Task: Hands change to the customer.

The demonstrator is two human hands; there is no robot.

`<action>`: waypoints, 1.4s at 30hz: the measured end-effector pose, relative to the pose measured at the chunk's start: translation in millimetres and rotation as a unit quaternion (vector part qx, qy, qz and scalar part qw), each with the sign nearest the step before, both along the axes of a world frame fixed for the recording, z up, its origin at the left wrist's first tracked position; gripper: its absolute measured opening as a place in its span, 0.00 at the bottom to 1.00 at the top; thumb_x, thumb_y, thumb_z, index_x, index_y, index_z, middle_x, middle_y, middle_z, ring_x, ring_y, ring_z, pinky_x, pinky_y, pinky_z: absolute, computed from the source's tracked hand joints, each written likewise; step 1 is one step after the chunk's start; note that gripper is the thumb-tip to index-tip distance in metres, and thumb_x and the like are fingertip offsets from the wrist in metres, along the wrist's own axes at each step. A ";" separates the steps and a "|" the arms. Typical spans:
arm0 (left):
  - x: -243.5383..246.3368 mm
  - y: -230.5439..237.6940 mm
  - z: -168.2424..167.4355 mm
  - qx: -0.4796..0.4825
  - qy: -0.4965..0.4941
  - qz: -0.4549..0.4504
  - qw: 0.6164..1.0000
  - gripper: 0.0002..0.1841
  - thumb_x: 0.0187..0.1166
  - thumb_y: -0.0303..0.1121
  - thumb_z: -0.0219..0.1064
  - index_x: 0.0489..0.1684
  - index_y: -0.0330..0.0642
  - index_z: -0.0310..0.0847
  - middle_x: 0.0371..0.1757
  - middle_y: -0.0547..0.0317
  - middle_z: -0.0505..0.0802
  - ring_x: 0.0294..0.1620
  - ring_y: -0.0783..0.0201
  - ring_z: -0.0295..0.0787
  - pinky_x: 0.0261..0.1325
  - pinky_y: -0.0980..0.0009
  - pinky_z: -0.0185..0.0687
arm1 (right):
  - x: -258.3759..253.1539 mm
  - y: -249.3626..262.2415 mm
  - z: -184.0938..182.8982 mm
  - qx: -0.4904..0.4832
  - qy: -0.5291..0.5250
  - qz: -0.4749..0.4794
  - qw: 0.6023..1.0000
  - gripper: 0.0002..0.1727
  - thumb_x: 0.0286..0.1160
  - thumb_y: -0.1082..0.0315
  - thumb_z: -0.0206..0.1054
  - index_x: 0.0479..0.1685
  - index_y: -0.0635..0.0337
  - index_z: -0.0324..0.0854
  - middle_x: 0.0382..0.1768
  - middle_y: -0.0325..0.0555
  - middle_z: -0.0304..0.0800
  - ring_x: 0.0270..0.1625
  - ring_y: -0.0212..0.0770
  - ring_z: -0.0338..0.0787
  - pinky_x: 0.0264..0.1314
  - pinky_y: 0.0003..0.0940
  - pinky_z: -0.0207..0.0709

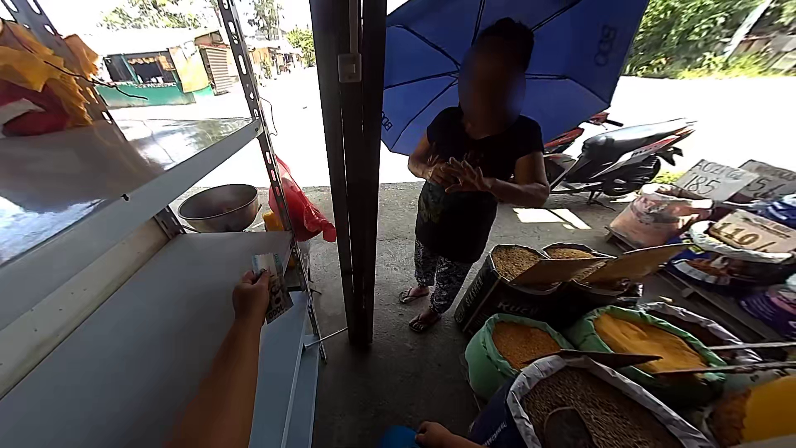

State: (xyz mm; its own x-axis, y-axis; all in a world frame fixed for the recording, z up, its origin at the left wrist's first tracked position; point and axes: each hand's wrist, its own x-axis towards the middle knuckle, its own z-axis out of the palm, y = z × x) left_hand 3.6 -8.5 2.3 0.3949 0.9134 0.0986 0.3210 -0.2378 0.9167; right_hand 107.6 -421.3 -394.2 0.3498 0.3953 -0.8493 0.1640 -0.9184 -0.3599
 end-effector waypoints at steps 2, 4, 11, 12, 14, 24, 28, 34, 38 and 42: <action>-0.7 -0.1 0.3 0.000 -0.001 -0.004 1.000 0.13 0.88 0.38 0.64 0.50 0.35 0.86 0.43 0.49 0.91 0.44 0.59 0.87 0.54 0.53 0.80 | 0.6 -1.1 -2.3 0.006 -0.002 0.003 1.000 0.30 0.86 0.46 0.56 0.75 0.58 0.80 0.73 0.59 0.84 0.80 0.55 0.79 0.83 0.60 0.65; -1.7 -0.3 0.8 0.000 -0.010 -0.009 1.000 0.13 0.88 0.38 0.64 0.49 0.34 0.86 0.44 0.48 0.91 0.45 0.57 0.88 0.54 0.52 0.81 | 1.5 -2.5 -5.2 0.014 -0.003 0.008 1.000 0.30 0.86 0.46 0.56 0.73 0.59 0.81 0.71 0.59 0.85 0.79 0.56 0.79 0.83 0.61 0.66; -1.0 -1.2 0.6 -0.009 -0.023 -0.005 1.000 0.13 0.88 0.37 0.65 0.47 0.35 0.86 0.40 0.50 0.90 0.41 0.60 0.87 0.51 0.55 0.81 | 3.2 -4.6 -20.0 0.008 -0.006 0.009 1.000 0.30 0.85 0.44 0.56 0.74 0.56 0.81 0.72 0.57 0.85 0.79 0.55 0.80 0.83 0.61 0.66; -1.1 -1.6 0.9 -0.010 -0.024 -0.005 1.000 0.13 0.88 0.38 0.65 0.47 0.35 0.85 0.40 0.50 0.90 0.41 0.60 0.86 0.50 0.55 0.81 | 3.1 -4.8 -20.7 0.007 -0.005 0.007 1.000 0.30 0.85 0.44 0.56 0.74 0.56 0.81 0.72 0.57 0.85 0.79 0.55 0.80 0.83 0.61 0.66; -1.4 -1.8 0.7 -0.008 -0.024 -0.003 1.000 0.13 0.87 0.38 0.65 0.46 0.35 0.85 0.40 0.50 0.90 0.40 0.60 0.86 0.50 0.55 0.81 | 2.1 -5.4 -19.6 0.005 -0.008 0.006 1.000 0.30 0.85 0.44 0.56 0.73 0.55 0.82 0.71 0.56 0.85 0.78 0.55 0.80 0.82 0.60 0.67; -2.1 -1.3 1.1 -0.009 -0.023 -0.008 1.000 0.12 0.88 0.37 0.64 0.47 0.35 0.85 0.40 0.51 0.90 0.40 0.61 0.86 0.49 0.56 0.80 | 1.8 -5.3 -16.9 0.002 -0.006 0.008 1.000 0.30 0.85 0.44 0.56 0.73 0.55 0.82 0.72 0.57 0.85 0.79 0.55 0.80 0.83 0.60 0.67; -1.1 -0.9 -0.1 -0.003 -0.018 -0.010 1.000 0.12 0.87 0.37 0.65 0.47 0.35 0.86 0.40 0.51 0.90 0.40 0.61 0.86 0.49 0.56 0.80 | 2.2 -6.1 -13.6 -0.002 -0.007 0.011 1.000 0.30 0.85 0.44 0.56 0.74 0.55 0.81 0.72 0.56 0.85 0.79 0.53 0.80 0.83 0.59 0.67; -2.1 -1.5 3.2 -0.003 -0.001 -0.006 1.000 0.13 0.88 0.38 0.65 0.51 0.35 0.86 0.45 0.47 0.91 0.46 0.57 0.88 0.55 0.52 0.80 | 2.1 -7.9 -7.9 0.012 -0.001 0.008 1.000 0.30 0.86 0.45 0.56 0.75 0.57 0.80 0.74 0.59 0.83 0.81 0.57 0.77 0.85 0.61 0.64; -1.9 -1.5 2.7 0.000 0.002 -0.004 1.000 0.13 0.88 0.37 0.64 0.51 0.35 0.86 0.45 0.47 0.91 0.47 0.57 0.88 0.55 0.51 0.80 | 1.4 -8.5 -9.7 0.013 -0.006 0.010 1.000 0.30 0.86 0.46 0.56 0.75 0.58 0.80 0.74 0.59 0.83 0.81 0.57 0.78 0.85 0.61 0.64; -1.6 -1.5 2.9 0.006 0.007 -0.002 1.000 0.13 0.88 0.38 0.64 0.48 0.35 0.86 0.43 0.48 0.91 0.44 0.57 0.87 0.54 0.52 0.80 | 1.6 -6.5 -1.1 0.000 0.000 0.010 1.000 0.30 0.87 0.45 0.55 0.76 0.56 0.79 0.74 0.58 0.83 0.81 0.55 0.78 0.84 0.59 0.65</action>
State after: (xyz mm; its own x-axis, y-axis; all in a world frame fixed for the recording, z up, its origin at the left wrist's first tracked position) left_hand 2.0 -10.0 5.3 0.4004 0.9104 0.1040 0.3332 -0.2504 0.9090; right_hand 109.2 -427.8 -395.4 0.3417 0.4017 -0.8496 0.1827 -0.9152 -0.3591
